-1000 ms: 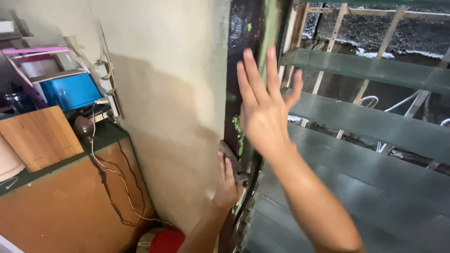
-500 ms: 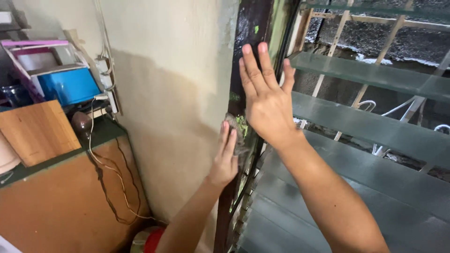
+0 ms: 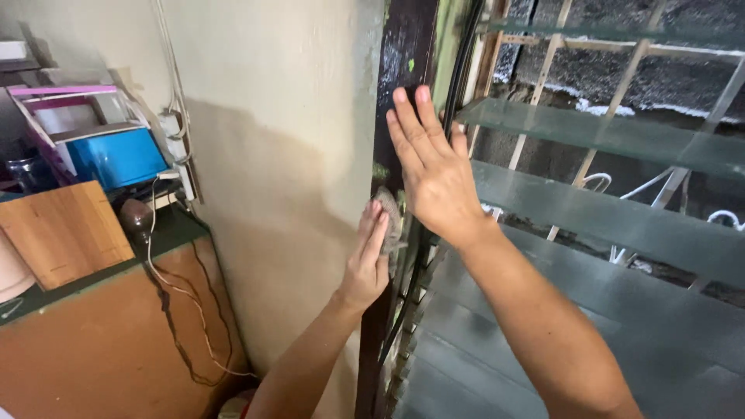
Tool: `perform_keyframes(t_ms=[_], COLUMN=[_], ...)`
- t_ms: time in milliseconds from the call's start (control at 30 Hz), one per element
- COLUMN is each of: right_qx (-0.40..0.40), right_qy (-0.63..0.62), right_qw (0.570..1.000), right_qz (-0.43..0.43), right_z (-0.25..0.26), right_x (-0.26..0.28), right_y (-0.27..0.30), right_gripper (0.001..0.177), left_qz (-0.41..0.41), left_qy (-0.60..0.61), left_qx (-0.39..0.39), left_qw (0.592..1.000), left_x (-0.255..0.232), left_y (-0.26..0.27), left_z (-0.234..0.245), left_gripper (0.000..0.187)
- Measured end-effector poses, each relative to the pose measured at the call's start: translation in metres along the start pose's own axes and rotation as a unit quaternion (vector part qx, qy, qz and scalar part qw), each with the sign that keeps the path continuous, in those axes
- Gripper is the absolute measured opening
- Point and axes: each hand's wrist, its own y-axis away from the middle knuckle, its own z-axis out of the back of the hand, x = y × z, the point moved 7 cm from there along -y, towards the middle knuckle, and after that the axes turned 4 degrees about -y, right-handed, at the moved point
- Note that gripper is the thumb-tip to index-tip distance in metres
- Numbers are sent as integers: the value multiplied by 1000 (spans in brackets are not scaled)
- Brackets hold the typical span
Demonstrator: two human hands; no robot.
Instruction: The person wipes a frosted glass window and its wooden frame using a cloth. They clean the glass panes, the frame edges, and the window sill, moving systematically across the surface.
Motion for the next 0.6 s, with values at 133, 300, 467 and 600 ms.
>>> perform_keyframes(t_ms=[133,300,467,600], right_qx=[4,-27,-91,-156], right_qy=[-30,-24,-17,-58], right_qw=[1000,999,995,984], right_qz=[-9,-39,-37,-64], right_z=[2,3,-3,-16], right_x=[-2,0,-4,-5], right_y=[1,6,18,26], right_gripper=[67,70,58,49], left_qz=[-24,23,18,-52], left_qy=[-18,-22,-8,-67], left_qx=[-43,-48,-87,-62], left_qw=[999,998,996,994], left_x=[-16,-20,-14,-27], left_y=[32,52,-42,-97], left_z=[2,-4,-2,4], left_gripper=[56,51,48,48])
